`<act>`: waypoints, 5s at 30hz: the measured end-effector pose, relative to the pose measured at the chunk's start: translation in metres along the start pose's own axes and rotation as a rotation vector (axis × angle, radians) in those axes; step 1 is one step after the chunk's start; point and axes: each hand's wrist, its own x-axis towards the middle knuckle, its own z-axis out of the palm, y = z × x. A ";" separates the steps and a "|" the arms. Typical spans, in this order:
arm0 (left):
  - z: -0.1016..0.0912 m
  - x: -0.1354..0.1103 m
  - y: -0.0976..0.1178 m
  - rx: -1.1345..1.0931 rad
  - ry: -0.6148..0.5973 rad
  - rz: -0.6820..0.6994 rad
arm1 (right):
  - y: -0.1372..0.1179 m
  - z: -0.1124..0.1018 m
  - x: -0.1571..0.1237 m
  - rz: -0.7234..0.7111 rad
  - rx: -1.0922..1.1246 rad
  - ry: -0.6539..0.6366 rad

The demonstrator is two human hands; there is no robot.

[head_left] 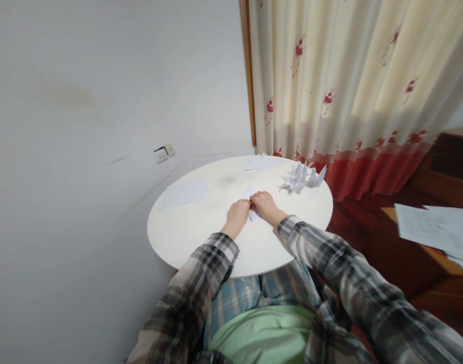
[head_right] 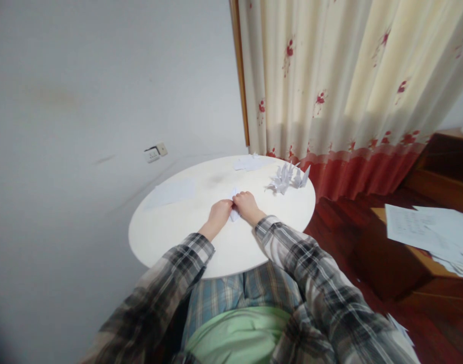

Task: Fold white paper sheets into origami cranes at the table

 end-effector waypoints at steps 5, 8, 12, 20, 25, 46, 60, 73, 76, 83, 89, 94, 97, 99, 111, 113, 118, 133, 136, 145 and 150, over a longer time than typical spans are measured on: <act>0.002 0.001 0.000 -0.023 -0.016 -0.006 | -0.002 0.001 0.000 0.013 0.015 -0.023; 0.002 0.001 0.000 -0.026 -0.016 -0.006 | -0.002 0.001 0.000 0.027 0.022 -0.026; 0.001 0.001 0.000 -0.047 -0.012 -0.021 | -0.004 0.000 -0.001 0.043 0.025 -0.035; 0.003 0.001 0.000 -0.039 0.010 -0.007 | -0.007 -0.003 -0.001 0.068 0.007 -0.076; 0.007 0.003 -0.002 -0.026 0.050 0.034 | -0.007 -0.002 -0.001 0.058 0.005 -0.068; 0.001 0.000 0.002 0.051 0.002 -0.073 | -0.009 -0.004 -0.001 0.066 0.015 -0.092; -0.002 -0.002 0.006 0.114 -0.036 -0.043 | -0.015 -0.008 -0.002 0.186 -0.077 -0.133; -0.002 -0.004 0.008 0.132 -0.014 0.018 | -0.013 -0.006 -0.002 0.078 -0.075 -0.152; 0.002 -0.003 0.006 0.139 -0.018 0.052 | -0.011 -0.004 -0.004 0.066 -0.075 -0.136; 0.007 -0.001 0.002 0.145 -0.024 0.090 | -0.008 0.000 -0.010 0.018 -0.033 -0.121; 0.004 -0.002 0.004 0.139 -0.032 0.058 | -0.012 -0.001 -0.010 0.083 -0.022 -0.108; 0.002 -0.004 0.004 0.155 -0.028 0.060 | -0.013 -0.001 -0.009 0.153 -0.049 -0.091; 0.006 -0.003 0.003 0.153 -0.022 0.083 | -0.012 0.000 -0.008 0.136 -0.057 -0.093; 0.010 -0.001 0.001 0.137 -0.001 0.112 | -0.011 0.001 -0.007 0.110 -0.051 -0.084; 0.027 0.011 -0.017 0.010 0.011 0.213 | -0.012 0.003 -0.003 0.032 -0.011 -0.110; 0.027 0.012 -0.018 0.004 -0.002 0.203 | -0.010 0.003 -0.002 0.012 0.022 -0.102; 0.023 0.013 -0.020 -0.017 -0.005 0.181 | -0.006 0.006 0.000 -0.004 0.062 -0.108; 0.018 0.009 -0.016 -0.078 -0.037 0.132 | -0.006 -0.003 0.002 0.026 0.015 -0.133; 0.016 0.010 -0.013 -0.086 -0.067 0.113 | -0.006 -0.005 0.000 0.030 0.022 -0.140; 0.016 0.010 -0.013 -0.111 -0.095 0.102 | -0.007 -0.002 -0.001 0.048 0.033 -0.108; 0.017 0.011 -0.013 -0.093 -0.091 0.111 | -0.008 -0.004 -0.001 0.048 0.017 -0.133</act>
